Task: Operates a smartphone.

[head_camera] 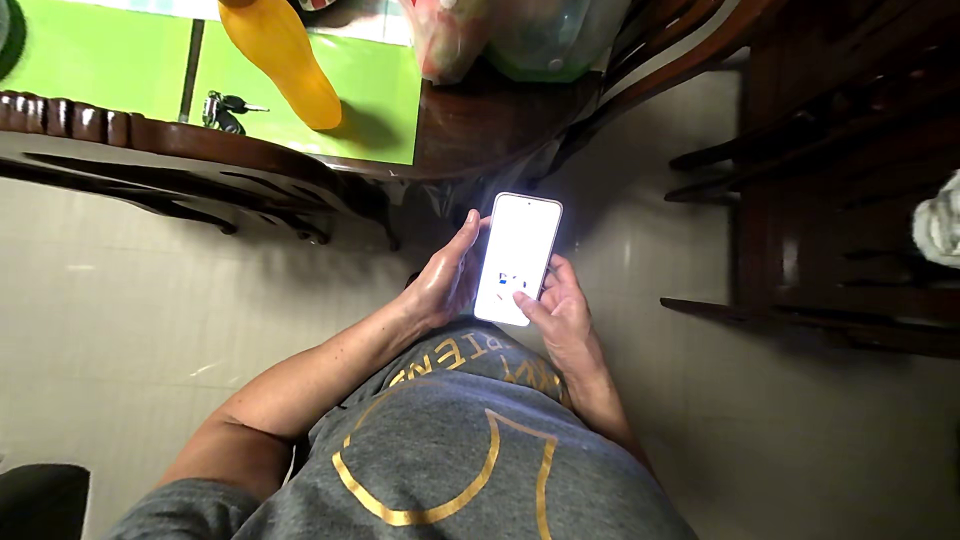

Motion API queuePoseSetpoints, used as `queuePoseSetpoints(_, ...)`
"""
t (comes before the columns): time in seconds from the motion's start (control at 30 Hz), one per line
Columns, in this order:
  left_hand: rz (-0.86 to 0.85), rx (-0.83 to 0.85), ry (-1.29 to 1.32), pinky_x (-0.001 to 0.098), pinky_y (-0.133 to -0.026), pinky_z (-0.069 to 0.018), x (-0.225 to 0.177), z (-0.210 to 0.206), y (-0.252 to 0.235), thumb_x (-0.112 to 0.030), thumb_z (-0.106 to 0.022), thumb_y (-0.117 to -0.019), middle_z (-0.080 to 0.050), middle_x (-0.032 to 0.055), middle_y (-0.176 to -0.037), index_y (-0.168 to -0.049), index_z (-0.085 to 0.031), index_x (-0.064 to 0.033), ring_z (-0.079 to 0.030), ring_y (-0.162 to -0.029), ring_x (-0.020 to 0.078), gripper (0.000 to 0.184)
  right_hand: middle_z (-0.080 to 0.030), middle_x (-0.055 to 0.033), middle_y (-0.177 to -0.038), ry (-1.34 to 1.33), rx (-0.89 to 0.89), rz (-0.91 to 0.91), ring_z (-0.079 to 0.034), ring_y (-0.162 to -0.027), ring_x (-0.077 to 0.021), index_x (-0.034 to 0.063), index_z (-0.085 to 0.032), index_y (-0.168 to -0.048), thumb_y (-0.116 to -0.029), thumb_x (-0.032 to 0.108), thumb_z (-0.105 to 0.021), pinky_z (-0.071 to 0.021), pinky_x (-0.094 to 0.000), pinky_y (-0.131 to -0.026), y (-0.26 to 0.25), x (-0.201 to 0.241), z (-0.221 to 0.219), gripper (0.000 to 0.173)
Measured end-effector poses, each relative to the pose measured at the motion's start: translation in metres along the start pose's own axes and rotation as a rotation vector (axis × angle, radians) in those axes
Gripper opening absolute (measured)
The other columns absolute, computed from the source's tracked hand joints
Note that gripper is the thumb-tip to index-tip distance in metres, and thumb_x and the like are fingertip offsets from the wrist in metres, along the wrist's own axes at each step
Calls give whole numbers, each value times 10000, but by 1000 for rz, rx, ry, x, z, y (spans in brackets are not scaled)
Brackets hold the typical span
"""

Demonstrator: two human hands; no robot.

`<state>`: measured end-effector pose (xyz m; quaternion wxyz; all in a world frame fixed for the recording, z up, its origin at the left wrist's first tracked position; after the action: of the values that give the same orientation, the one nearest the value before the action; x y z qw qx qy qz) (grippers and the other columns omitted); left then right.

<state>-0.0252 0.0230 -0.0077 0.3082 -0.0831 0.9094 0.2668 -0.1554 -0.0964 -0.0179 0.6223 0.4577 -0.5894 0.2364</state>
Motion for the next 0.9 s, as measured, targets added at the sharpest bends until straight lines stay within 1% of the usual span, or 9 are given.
queuePoseSetpoints(0.13, 2, -11, -11, 392, -827, -609, 0, -1, 0, -633, -200, -1060, -665, 81, -1283, -1498, -454, -236, -695, -1070, 200, 643, -649, -118, -1241, 34, -31, 25, -699, -1068, -200, 67, -381, -1446, -832, -118, -689, -621, -354, -885, -1, -1, -3, 711)
queuePoseSetpoints(0.2, 3, -18, -10, 390, -828, -607, -1, -1, 0, -636, -204, -1058, -667, 78, -1281, -1497, -457, -236, -695, -1067, 197, 645, -646, -110, -1252, 60, -20, 31, -695, -1071, -182, 61, -369, -1462, -883, -61, -660, -612, -339, -893, 0, 0, -1, 660)
queuePoseSetpoints(0.27, -1, -18, -12, 387, -824, -607, 0, 0, 0, -638, -199, -1057, -670, 70, -1276, -1489, -467, -238, -696, -1063, 191, 646, -660, -79, -1236, 68, -1, 44, -691, -1061, -158, 78, -386, -1461, -967, 77, -601, -600, -343, -902, 0, -1, 1, 540)
queuePoseSetpoints(0.33, -5, -6, -8, 404, -829, -607, 0, 1, 0, -637, -193, -1058, -665, 76, -1287, -1488, -470, -236, -691, -1078, 202, 651, -669, -67, -1193, 22, 12, 41, -693, -1048, -168, 103, -420, -1456, -1029, 234, -548, -599, -387, -914, -1, -4, 3, 464)
queuePoseSetpoints(0.43, -9, 1, 1, 408, -840, -607, 0, 1, -1, -634, -192, -1059, -667, 82, -1287, -1488, -471, -229, -693, -1082, 206, 653, -655, -58, -1230, -32, 10, 18, -670, -1096, -172, 145, -453, -1441, -1043, 510, -476, -584, -397, -934, -2, -6, 5, 540)
queuePoseSetpoints(0.5, -10, -2, 12, 403, -863, -601, -1, 1, -1, -631, -195, -1061, -662, 79, -1297, -1494, -461, -222, -688, -1097, 202, 652, -648, -64, -1268, -77, 12, 11, -661, -1134, -185, 143, -437, -1446, -1021, 607, -440, -576, -408, -952, -3, -6, 4, 629)
queuePoseSetpoints(0.67, -2, -11, 13, 389, -843, -606, -1, 2, -1, -635, -192, -1058, -671, 75, -1281, -1495, -461, -236, -697, -1074, 192, 651, -636, -86, -1317, -109, 20, -1, -650, -1179, -204, 104, -400, -1479, -1034, 627, -361, -567, -424, -981, -4, -5, 2, 688)
queuePoseSetpoints(0.8, 0, -21, 19, 392, -846, -605, -2, 3, -2, -637, -197, -1058, -669, 75, -1286, -1496, -462, -237, -694, -1079, 197, 649, -631, -87, -1326, -123, 19, -5, -647, -1186, -207, 105, -402, -1479, -1033, 630, -352, -563, -427, -987, -5, -5, 2, 690)
queuePoseSetpoints(0.9, -3, -9, 11, 391, -835, -607, -2, 3, -3, -638, -191, -1057, -669, 79, -1285, -1495, -464, -242, -696, -1073, 200, 651, -640, -87, -1297, -121, 40, 1, -657, -1159, -203, 120, -422, -1465, -1068, 516, -376, -571, -418, -969, -6, -5, 3, 562)
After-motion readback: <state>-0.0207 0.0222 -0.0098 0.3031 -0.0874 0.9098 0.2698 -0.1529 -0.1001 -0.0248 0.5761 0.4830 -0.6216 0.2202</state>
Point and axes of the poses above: each hand's wrist, its own y-axis away from the middle knuckle, its own z-axis out of the back of the hand, x = y × z, the point moved 3 cm from there along -y, towards the middle knuckle
